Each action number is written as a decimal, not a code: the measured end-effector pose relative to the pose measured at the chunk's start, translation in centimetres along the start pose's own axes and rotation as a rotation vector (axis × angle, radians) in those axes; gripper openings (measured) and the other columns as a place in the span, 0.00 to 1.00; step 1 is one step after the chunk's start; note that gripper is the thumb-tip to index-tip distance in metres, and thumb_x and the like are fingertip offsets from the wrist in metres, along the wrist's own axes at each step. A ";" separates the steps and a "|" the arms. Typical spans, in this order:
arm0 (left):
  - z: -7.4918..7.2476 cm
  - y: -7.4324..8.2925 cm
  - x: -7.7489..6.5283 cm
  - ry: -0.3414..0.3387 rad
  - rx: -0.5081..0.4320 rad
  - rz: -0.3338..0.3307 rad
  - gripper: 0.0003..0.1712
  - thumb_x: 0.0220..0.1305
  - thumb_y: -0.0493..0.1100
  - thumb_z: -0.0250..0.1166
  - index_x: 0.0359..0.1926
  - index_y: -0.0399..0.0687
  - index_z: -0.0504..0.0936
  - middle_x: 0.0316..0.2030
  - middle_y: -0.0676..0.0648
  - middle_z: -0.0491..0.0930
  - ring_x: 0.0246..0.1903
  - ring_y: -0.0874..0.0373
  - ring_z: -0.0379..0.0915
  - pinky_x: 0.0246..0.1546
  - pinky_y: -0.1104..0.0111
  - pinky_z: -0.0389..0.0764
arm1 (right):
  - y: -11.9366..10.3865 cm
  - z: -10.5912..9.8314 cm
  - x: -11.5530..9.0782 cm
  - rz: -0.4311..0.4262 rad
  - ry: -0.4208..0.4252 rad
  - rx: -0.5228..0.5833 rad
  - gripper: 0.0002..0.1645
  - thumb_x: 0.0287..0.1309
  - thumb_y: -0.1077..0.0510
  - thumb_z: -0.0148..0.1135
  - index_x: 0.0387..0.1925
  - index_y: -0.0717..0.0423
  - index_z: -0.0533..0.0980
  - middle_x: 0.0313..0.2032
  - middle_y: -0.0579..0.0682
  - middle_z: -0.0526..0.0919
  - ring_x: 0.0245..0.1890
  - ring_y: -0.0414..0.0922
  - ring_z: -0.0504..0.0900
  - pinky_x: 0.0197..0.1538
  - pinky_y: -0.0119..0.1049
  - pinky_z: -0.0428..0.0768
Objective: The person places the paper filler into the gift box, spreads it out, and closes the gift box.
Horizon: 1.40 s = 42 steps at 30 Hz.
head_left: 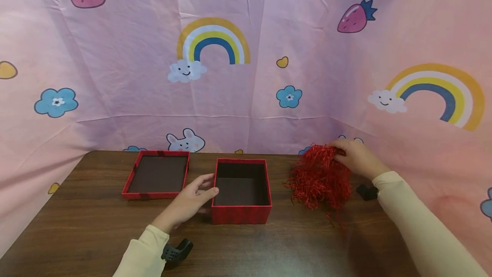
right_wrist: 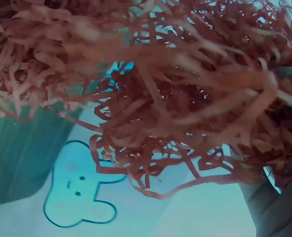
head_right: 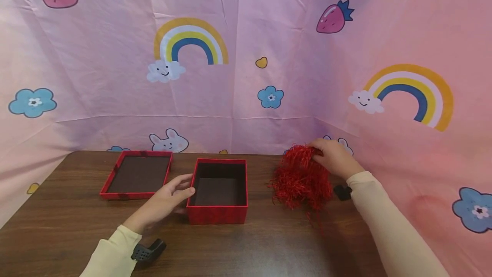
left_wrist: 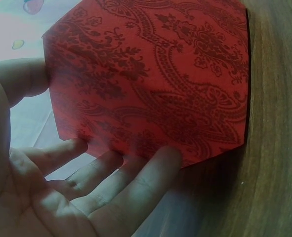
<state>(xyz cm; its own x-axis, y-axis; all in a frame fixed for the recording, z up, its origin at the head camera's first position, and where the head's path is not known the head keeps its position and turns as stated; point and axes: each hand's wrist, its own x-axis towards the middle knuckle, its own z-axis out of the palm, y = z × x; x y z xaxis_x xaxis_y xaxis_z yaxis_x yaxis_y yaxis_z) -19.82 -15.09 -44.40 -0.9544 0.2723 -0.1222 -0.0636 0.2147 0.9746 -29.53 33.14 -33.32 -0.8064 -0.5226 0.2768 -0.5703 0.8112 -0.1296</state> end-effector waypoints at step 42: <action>0.1 0.0 -0.2 0.054 0.159 0.001 0.39 0.73 0.61 0.63 0.77 0.53 0.63 0.72 0.36 0.68 0.66 0.40 0.71 0.63 0.39 0.75 | -3.1 -10.9 2.8 -0.041 0.071 -0.099 0.17 0.62 0.70 0.66 0.52 0.62 0.83 0.41 0.56 0.87 0.36 0.50 0.83 0.38 0.49 0.83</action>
<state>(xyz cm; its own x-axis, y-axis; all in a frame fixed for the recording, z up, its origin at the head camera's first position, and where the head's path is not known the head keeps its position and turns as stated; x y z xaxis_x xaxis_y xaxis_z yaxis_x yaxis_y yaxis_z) -19.58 -15.08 -44.39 -0.9690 0.2226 -0.1070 -0.0199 0.3613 0.9322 -28.33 32.03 -21.81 -0.7677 -0.5385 0.3473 -0.5810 0.8136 -0.0228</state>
